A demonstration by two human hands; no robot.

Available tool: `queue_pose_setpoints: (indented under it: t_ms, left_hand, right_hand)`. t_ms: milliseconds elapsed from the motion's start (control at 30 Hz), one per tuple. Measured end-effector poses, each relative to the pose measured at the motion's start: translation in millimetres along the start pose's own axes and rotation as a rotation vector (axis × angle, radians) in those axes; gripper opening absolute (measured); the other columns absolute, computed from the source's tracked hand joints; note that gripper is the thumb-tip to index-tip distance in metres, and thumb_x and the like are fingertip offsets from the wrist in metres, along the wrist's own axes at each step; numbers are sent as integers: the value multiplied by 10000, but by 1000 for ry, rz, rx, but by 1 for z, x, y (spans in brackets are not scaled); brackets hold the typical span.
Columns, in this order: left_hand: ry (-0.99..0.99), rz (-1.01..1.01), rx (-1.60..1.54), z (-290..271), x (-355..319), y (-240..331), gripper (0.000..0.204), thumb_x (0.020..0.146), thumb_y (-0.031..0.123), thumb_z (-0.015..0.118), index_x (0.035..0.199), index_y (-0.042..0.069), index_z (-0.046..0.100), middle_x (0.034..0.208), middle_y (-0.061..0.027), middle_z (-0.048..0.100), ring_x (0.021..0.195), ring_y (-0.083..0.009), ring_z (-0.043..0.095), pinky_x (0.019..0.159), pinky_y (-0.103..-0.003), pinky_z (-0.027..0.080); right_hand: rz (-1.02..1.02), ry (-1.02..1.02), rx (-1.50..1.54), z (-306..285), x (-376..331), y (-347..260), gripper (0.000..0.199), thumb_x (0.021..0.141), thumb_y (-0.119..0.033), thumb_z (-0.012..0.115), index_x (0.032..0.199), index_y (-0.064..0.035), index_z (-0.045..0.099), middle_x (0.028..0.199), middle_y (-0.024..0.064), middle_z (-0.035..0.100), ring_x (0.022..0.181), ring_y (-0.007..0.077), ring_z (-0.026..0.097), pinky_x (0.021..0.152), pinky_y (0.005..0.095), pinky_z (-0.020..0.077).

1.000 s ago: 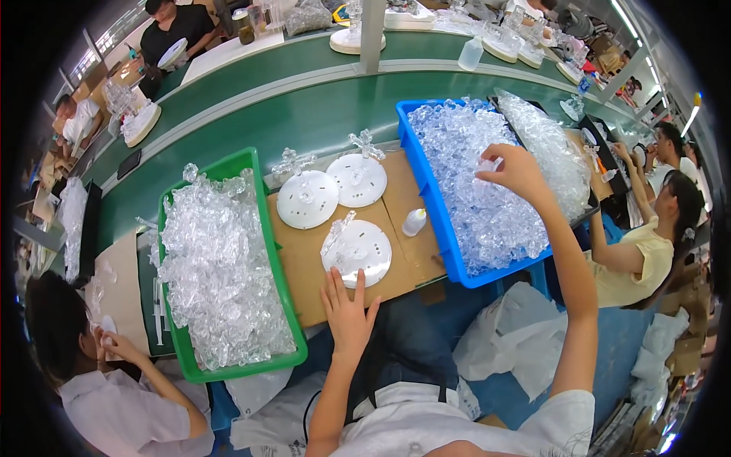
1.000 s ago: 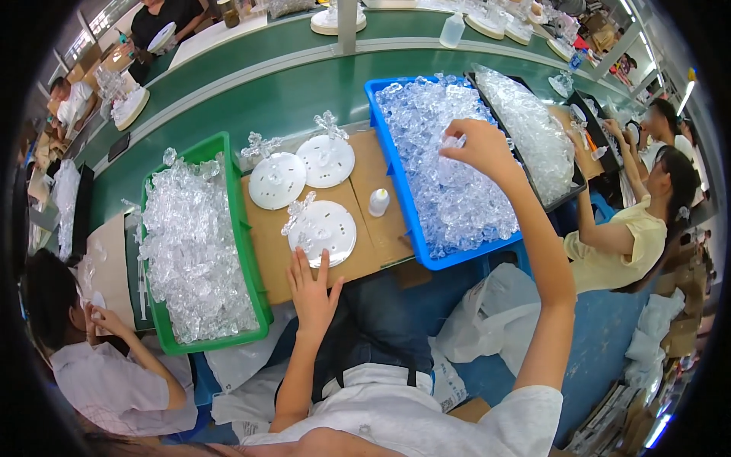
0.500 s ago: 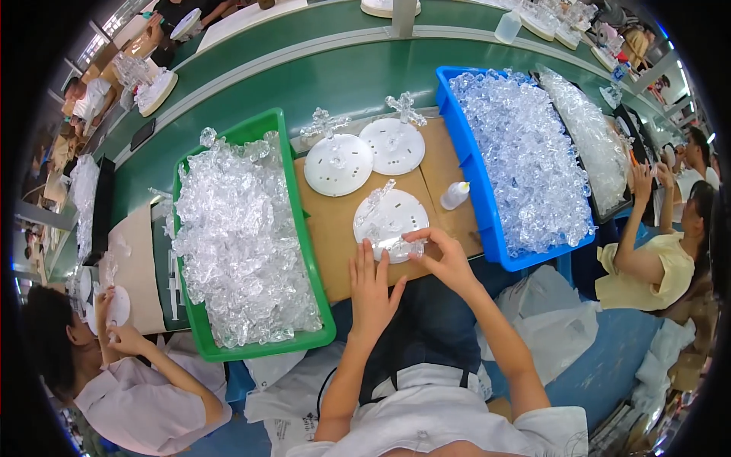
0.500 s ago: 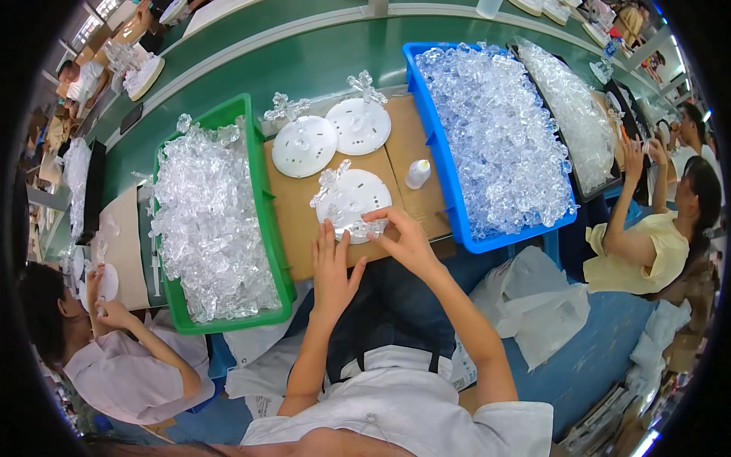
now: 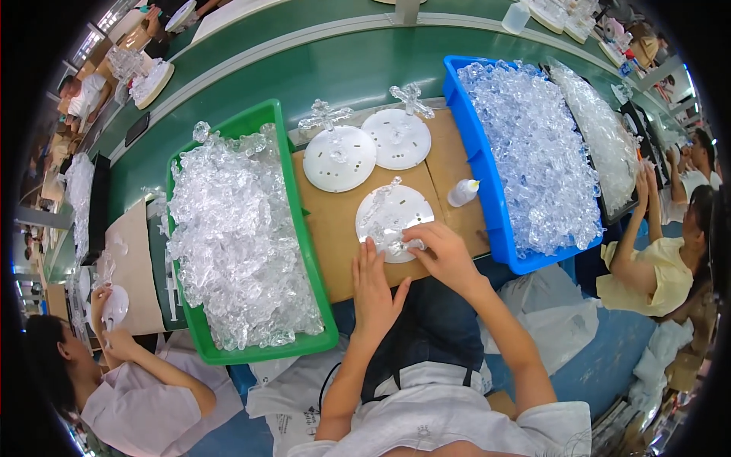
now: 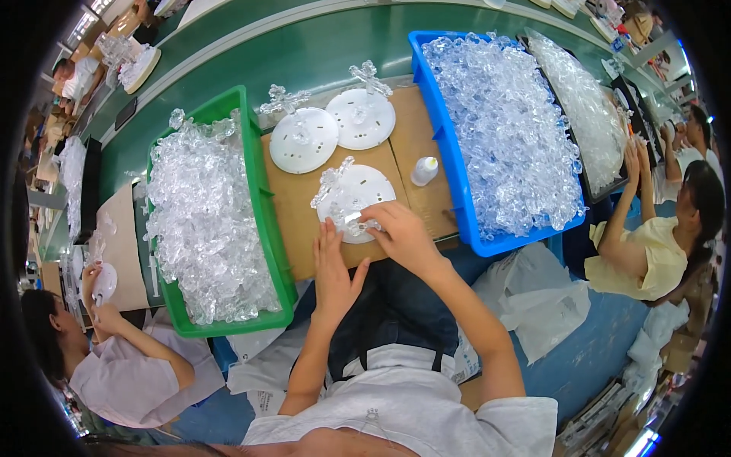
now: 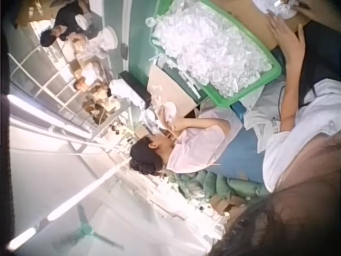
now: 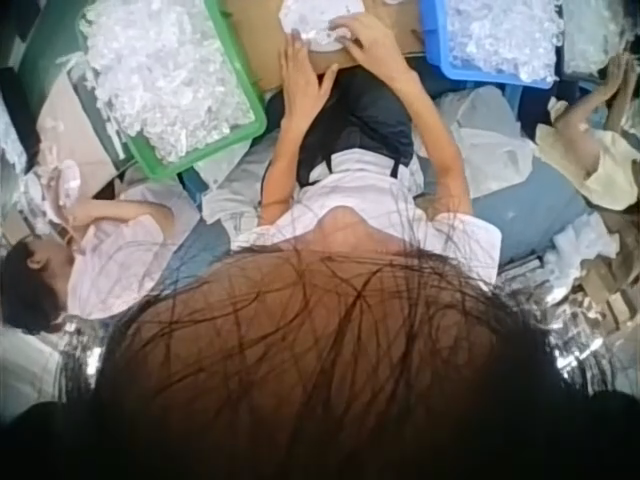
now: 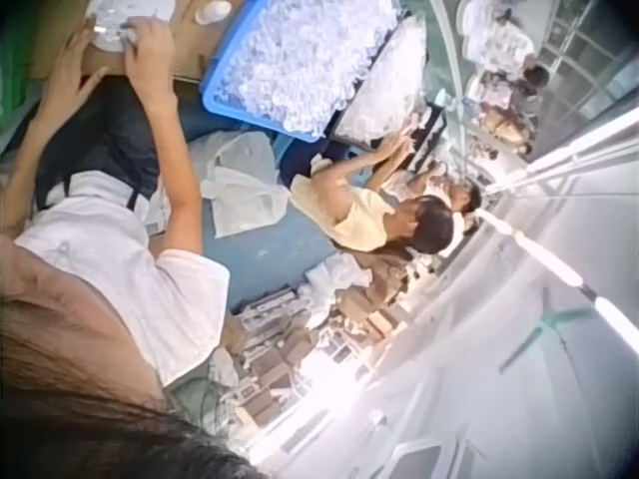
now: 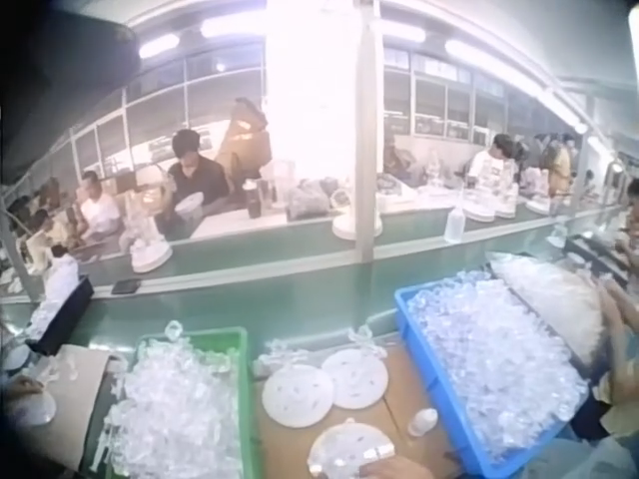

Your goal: Apply glue to circular bases and attach decorative acrylic crystal pieces to assemble light fixtures on a factory line.

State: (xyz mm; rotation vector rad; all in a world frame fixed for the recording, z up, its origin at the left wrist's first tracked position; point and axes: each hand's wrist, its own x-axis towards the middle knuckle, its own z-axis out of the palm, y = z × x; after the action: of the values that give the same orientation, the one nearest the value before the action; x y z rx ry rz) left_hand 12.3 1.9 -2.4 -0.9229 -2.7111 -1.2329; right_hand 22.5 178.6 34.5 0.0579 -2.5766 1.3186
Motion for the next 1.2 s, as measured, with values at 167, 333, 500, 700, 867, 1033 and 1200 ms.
queue_pose_setpoints:
  t_ms: [167,333,500,700,867,1033,1200]
  left_hand:
    - [-101,26,129,-5,6,6,619,854,302,628,1396,103,402,1473,-281,228,1357,-433,243,1070,-564,225]
    - [-155,28,207,-10,8,5,625,854,316,627,1416,163,397,1478,-271,228,1360,-427,243,1063,-584,221]
    - [-122,8,244,-9,1,6,602,859,322,623,1404,168,417,1485,-253,232,1359,-426,248,1060,-603,205]
    - [-78,13,196,0,3,10,606,856,321,624,1404,166,416,1489,-251,222,1358,-433,243,1058,-612,196]
    - [-31,-58,248,14,1,33,629,833,273,644,1400,127,413,1461,-270,263,1339,-446,265,1066,-580,202]
    - [8,-48,276,20,4,43,606,835,194,605,1403,117,406,1407,-286,328,1300,-441,308,1045,-545,246]
    - [-13,-30,296,22,2,39,613,832,166,585,1414,133,393,1410,-289,319,1307,-442,291,1043,-575,240]
  right_hand:
    - [-105,-53,-194,-3,4,1,273,747,11,656,1005,-77,635,1035,110,605,955,277,578,854,376,455]
    - [-97,61,-139,-3,-12,-5,308,765,-11,655,1068,-43,610,1148,150,545,1005,280,558,886,371,445]
    - [267,732,-46,5,-13,5,583,827,-41,652,1335,19,372,1340,196,438,1251,304,444,1018,392,380]
    - [341,638,-1,-3,12,37,598,807,-47,691,1309,17,372,1220,212,540,1123,313,543,969,370,412]
    - [374,635,252,4,-82,-12,421,753,-147,765,1074,-16,526,982,122,647,844,198,647,702,295,492]
    - [446,497,85,12,-105,-23,361,735,-185,770,990,-42,557,833,86,655,728,183,648,609,294,489]
    - [444,396,-125,13,-83,-17,295,743,-257,721,891,-62,557,746,107,624,662,291,622,580,369,480]
